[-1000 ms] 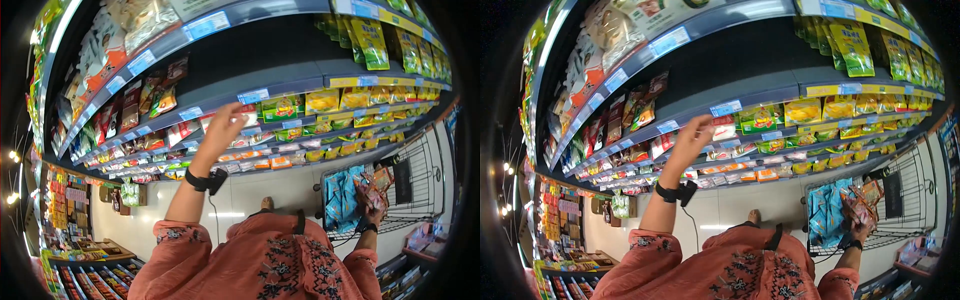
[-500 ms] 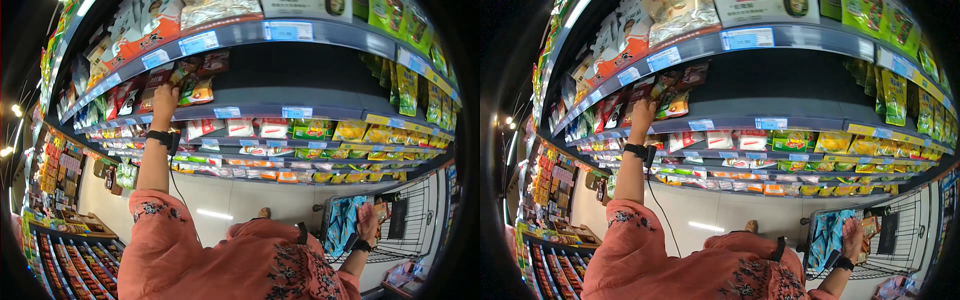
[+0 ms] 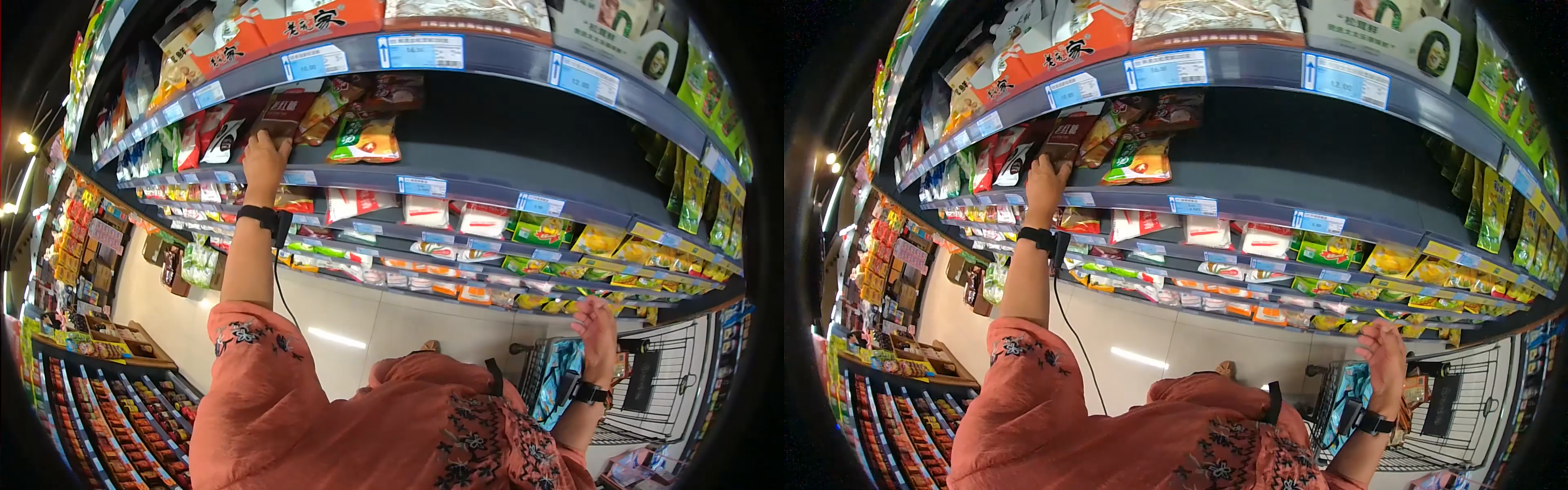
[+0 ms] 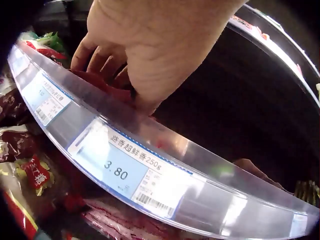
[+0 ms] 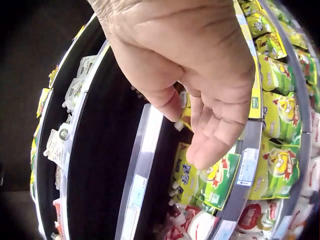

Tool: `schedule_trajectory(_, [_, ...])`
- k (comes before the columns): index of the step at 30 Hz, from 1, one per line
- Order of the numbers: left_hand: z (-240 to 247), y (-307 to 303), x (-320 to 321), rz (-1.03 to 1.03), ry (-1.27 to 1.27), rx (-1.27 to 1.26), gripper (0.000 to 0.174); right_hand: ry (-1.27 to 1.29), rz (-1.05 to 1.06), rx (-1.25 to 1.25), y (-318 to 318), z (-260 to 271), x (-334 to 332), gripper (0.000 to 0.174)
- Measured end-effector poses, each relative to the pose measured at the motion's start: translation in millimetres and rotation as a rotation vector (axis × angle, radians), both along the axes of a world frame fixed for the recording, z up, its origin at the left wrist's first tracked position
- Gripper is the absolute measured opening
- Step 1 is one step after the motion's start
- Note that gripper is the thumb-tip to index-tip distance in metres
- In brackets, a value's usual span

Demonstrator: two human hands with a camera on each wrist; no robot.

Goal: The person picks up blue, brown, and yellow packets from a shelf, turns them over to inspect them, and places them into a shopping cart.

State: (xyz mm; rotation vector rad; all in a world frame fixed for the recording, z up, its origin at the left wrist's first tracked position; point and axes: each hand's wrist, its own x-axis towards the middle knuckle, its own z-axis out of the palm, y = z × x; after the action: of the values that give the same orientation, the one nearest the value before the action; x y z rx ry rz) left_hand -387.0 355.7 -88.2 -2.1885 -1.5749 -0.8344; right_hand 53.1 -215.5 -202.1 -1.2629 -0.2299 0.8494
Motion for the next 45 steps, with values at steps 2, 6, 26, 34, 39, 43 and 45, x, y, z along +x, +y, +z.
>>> schedule_trajectory(2, [1,9,-2,0.025,0.023,0.01,0.051,-0.023,0.008,-0.011,14,4,-11,0.036])
schedule_trajectory(6, [-1,27,-9,0.08,0.137,0.055,0.046,-0.025,0.07,0.021,31,5,-25,0.035])
schedule_trajectory(26, [26,-29,7,-0.414,-0.402,-0.161,0.032,-0.018,0.14,0.021,67,25,-61,0.031])
schedule_trajectory(34, [23,-76,47,-0.567,-0.129,-0.006,0.027,-0.049,0.207,0.023,94,47,-84,0.028])
schedule_trajectory(39, [14,-77,55,-0.561,-0.101,-0.072,0.028,-0.042,0.229,0.037,96,49,-94,0.027])
schedule_trajectory(43, [6,-65,57,-0.572,-0.145,-0.158,0.025,-0.02,0.227,0.031,91,47,-95,0.027])
schedule_trajectory(45, [4,-64,57,-0.578,-0.192,-0.199,0.025,-0.011,0.234,0.033,89,46,-96,0.027])
